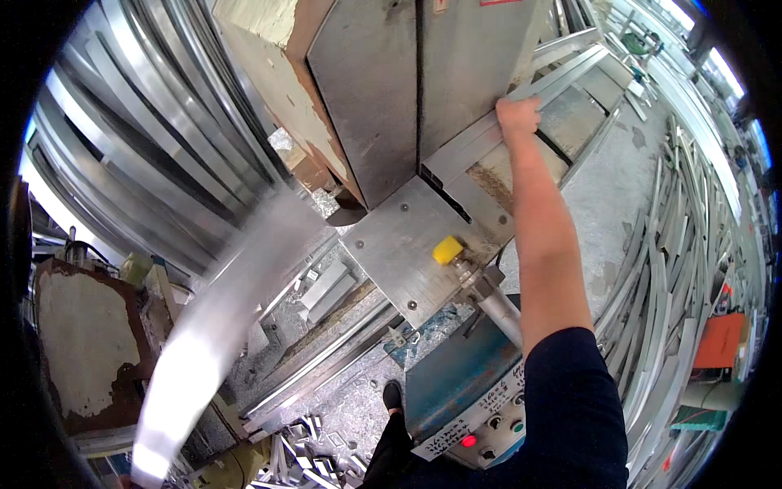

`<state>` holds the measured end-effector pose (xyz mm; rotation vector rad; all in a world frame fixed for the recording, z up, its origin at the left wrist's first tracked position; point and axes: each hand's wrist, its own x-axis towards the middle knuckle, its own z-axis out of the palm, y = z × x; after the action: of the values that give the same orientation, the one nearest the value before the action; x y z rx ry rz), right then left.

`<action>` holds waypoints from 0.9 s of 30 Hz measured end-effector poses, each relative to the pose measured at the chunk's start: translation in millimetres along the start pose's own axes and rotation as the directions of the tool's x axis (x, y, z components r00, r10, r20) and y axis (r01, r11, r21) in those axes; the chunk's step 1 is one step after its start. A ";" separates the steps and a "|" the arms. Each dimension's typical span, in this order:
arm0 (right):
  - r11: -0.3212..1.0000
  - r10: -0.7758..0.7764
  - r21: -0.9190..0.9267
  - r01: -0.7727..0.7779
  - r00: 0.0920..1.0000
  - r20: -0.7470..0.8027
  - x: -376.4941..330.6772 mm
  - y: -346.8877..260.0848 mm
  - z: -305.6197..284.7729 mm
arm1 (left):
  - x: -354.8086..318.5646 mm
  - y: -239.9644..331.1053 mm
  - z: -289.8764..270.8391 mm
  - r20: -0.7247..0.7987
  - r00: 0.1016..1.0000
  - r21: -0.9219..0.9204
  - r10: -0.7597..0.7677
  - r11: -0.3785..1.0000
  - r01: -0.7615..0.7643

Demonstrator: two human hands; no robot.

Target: The person operates a metal cutting saw in a workshop, repeatedly loading long aluminum profiles, adjusting the machine, and cutting them to length. The cut pieces are then carried and stacked in a designated area.

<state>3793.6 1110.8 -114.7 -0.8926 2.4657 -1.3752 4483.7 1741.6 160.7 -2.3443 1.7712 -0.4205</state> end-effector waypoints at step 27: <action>0.179 0.001 0.643 -0.745 0.654 0.757 -564.2 -102.1 -149.8 | 101.5 266.0 231.5 -0.055 0.924 -0.848 0.378 -0.507 0.157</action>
<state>4225.3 1505.6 -19.9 -0.1914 0.8288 -1.5736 4342.3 1562.9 -126.9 -1.9898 2.4034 2.8875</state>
